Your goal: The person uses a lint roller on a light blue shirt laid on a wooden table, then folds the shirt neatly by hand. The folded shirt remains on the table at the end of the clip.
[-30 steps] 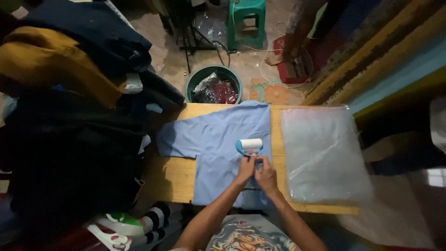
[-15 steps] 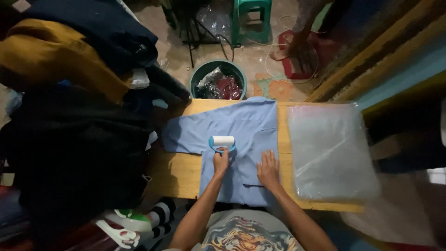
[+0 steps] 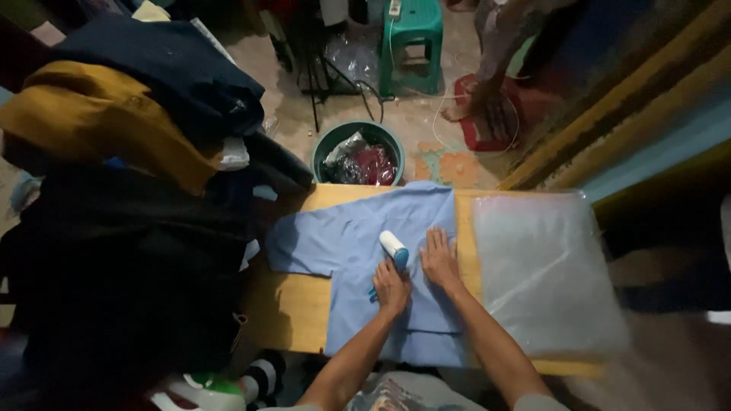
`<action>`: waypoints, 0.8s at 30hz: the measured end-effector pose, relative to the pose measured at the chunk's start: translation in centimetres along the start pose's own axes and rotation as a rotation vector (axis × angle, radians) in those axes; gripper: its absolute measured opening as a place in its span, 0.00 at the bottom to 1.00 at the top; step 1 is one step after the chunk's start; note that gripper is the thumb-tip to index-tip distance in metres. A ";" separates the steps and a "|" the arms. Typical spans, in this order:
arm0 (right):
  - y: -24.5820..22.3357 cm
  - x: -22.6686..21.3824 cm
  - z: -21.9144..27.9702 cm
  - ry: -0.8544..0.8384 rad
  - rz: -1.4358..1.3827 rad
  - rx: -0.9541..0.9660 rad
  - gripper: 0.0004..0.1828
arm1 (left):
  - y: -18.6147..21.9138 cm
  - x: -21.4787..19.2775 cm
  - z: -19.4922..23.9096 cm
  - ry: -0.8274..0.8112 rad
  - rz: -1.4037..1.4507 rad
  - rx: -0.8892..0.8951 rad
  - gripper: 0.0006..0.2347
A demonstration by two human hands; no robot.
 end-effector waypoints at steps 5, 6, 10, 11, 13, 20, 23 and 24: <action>1.7 2.3 -1.5 -0.154 0.063 0.047 0.40 | 0.7 -2.2 0.3 -0.176 -0.001 0.054 0.35; 1.6 2.2 -1.8 -0.207 0.080 0.080 0.41 | 1.0 -3.3 0.0 -0.233 -0.001 0.035 0.37; 0.5 0.7 -1.7 -0.176 0.099 0.110 0.39 | -0.5 -0.9 1.0 -0.108 -0.081 -0.029 0.34; 0.9 1.2 -1.7 -0.170 0.085 0.107 0.40 | -0.9 -0.5 1.1 -0.073 -0.078 -0.052 0.32; 1.5 2.1 -1.8 -0.166 0.070 0.101 0.41 | -1.4 -1.0 0.7 -0.037 -0.076 -0.076 0.30; 2.4 2.1 3.5 0.385 -0.016 0.030 0.38 | -2.8 -3.9 0.4 -0.195 0.355 -0.504 0.20; 0.8 1.9 9.1 0.357 0.008 -0.016 0.37 | -2.4 -1.8 1.7 -0.237 0.461 -0.516 0.19; 0.1 1.9 11.1 0.268 -0.032 -0.060 0.35 | -2.0 -0.6 2.2 -0.271 0.511 -0.520 0.20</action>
Point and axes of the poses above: each hand's wrist, its own z-axis away from the middle knuckle, its own x-axis out of the palm, y = z × x, the point moved 3 cm from there along -z, towards the middle knuckle, and after that the axes turned 7 degrees about y, right-handed, at the moved point
